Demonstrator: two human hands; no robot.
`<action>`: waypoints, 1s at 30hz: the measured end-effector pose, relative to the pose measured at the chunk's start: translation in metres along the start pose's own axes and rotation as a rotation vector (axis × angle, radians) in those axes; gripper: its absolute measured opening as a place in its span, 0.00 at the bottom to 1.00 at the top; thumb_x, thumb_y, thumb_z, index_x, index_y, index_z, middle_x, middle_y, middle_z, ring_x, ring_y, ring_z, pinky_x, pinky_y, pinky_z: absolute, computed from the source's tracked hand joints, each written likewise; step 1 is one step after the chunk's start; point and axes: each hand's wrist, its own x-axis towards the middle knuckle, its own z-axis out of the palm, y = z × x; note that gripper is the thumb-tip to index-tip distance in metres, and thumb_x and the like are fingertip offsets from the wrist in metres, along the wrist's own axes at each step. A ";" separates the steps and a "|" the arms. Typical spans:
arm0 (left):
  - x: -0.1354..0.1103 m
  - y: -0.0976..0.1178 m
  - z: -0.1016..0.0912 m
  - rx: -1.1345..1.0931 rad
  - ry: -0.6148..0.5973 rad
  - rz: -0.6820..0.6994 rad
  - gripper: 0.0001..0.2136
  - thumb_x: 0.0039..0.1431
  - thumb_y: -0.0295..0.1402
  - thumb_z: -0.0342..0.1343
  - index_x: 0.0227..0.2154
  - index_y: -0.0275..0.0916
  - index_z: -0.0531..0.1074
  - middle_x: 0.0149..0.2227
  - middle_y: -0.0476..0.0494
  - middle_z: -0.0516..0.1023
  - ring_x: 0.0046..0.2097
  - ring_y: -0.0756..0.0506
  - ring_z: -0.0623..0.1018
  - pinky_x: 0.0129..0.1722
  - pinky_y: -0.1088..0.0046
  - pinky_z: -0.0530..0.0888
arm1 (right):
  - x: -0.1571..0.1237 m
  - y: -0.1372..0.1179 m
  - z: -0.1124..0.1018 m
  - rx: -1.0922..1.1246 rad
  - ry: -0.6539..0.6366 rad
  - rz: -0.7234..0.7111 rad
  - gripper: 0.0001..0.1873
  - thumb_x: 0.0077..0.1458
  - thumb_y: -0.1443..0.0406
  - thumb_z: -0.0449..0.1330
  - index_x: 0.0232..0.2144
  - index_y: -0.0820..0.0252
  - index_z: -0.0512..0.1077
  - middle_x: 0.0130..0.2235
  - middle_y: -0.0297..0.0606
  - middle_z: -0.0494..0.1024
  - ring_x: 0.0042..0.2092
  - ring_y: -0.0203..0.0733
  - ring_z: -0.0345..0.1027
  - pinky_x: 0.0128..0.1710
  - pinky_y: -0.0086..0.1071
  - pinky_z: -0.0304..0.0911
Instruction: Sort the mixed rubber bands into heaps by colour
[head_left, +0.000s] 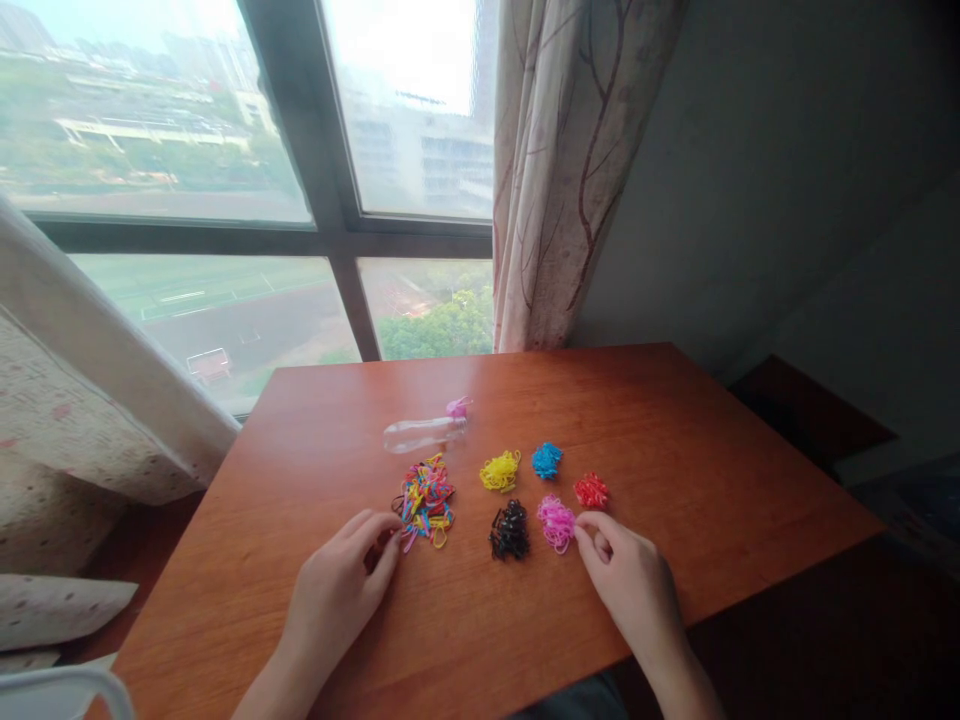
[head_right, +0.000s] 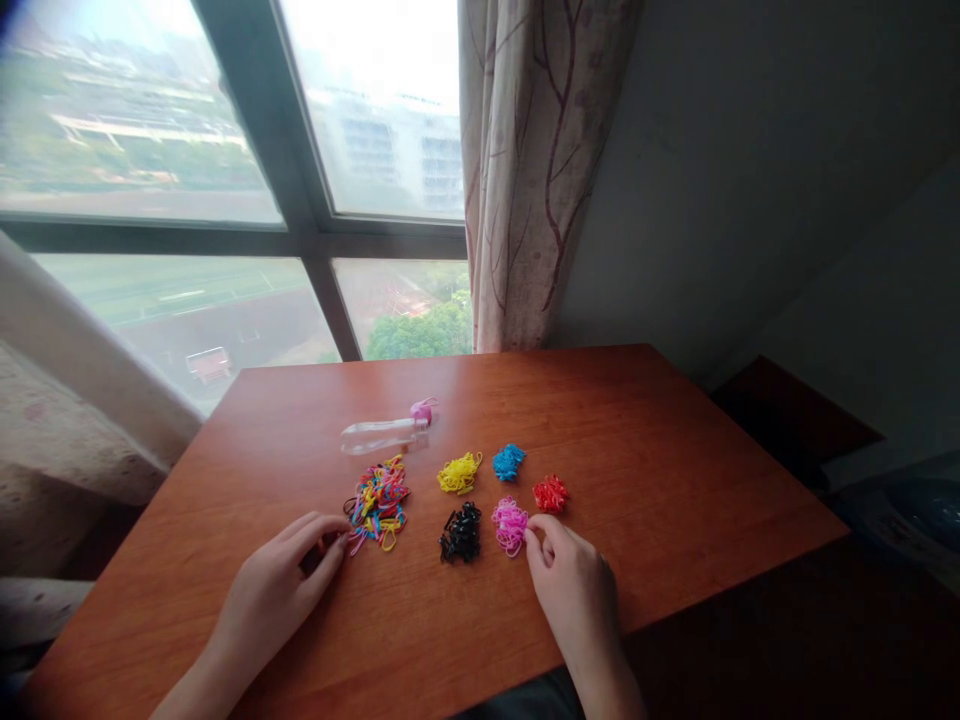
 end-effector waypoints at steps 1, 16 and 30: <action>0.000 0.000 0.000 0.001 -0.004 0.000 0.09 0.63 0.38 0.50 0.36 0.43 0.74 0.32 0.51 0.77 0.30 0.49 0.77 0.31 0.76 0.70 | 0.000 -0.001 0.000 0.002 0.004 -0.003 0.14 0.62 0.58 0.52 0.32 0.55 0.74 0.20 0.30 0.68 0.22 0.38 0.63 0.25 0.30 0.49; -0.002 0.002 0.001 0.036 -0.036 -0.014 0.08 0.64 0.38 0.50 0.35 0.44 0.73 0.34 0.51 0.78 0.33 0.48 0.78 0.33 0.75 0.70 | -0.014 -0.058 0.030 0.206 0.009 -0.173 0.11 0.64 0.65 0.51 0.34 0.56 0.73 0.28 0.33 0.76 0.27 0.37 0.70 0.30 0.28 0.54; -0.001 0.001 0.002 -0.005 -0.016 -0.012 0.08 0.63 0.38 0.51 0.36 0.43 0.73 0.33 0.50 0.78 0.32 0.48 0.77 0.32 0.74 0.71 | -0.027 -0.121 0.077 0.218 -0.147 -0.331 0.08 0.56 0.72 0.53 0.28 0.55 0.67 0.27 0.30 0.76 0.29 0.36 0.70 0.29 0.29 0.50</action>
